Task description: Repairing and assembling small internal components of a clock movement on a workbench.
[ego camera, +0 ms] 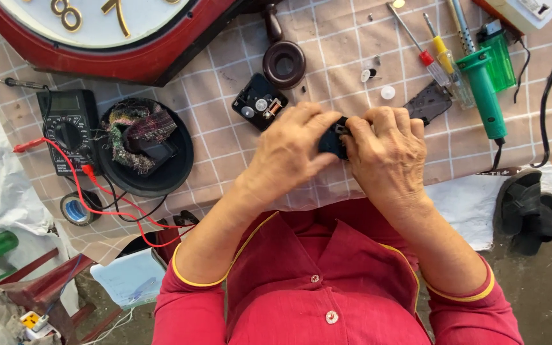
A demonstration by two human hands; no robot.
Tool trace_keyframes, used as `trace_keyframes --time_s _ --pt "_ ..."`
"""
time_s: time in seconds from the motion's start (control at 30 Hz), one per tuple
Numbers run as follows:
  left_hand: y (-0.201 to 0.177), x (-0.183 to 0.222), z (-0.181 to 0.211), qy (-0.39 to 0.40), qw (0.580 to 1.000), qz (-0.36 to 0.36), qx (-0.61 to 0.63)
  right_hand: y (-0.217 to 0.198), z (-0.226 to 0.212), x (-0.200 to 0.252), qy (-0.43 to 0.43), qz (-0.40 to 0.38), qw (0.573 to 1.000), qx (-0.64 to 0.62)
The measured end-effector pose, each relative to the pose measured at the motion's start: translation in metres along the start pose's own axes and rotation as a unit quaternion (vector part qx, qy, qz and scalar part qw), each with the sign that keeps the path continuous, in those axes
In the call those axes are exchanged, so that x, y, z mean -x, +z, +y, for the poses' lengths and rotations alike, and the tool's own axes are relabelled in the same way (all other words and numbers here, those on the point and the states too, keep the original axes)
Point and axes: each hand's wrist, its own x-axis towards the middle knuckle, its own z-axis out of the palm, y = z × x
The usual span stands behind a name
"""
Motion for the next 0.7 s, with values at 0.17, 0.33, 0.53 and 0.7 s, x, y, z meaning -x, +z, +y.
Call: trace_keyframes --time_s 0.17,0.33,0.53,0.7 --pt "0.009 0.005 -0.002 -0.008 0.999 0.012 -0.044 -0.002 -0.003 -0.007 -0.02 -0.02 0.999 0.036" --pt "0.017 0.006 -0.008 -0.004 0.998 0.021 -0.062 -0.002 -0.005 -0.009 -0.023 -0.037 0.998 0.05" --pt "0.019 0.007 -0.01 -0.003 0.997 0.04 -0.065 0.0 -0.006 -0.008 -0.011 -0.044 0.997 0.062" --pt "0.016 0.008 -0.006 0.001 0.997 0.037 -0.062 0.001 -0.006 -0.008 -0.003 -0.059 0.997 0.056"
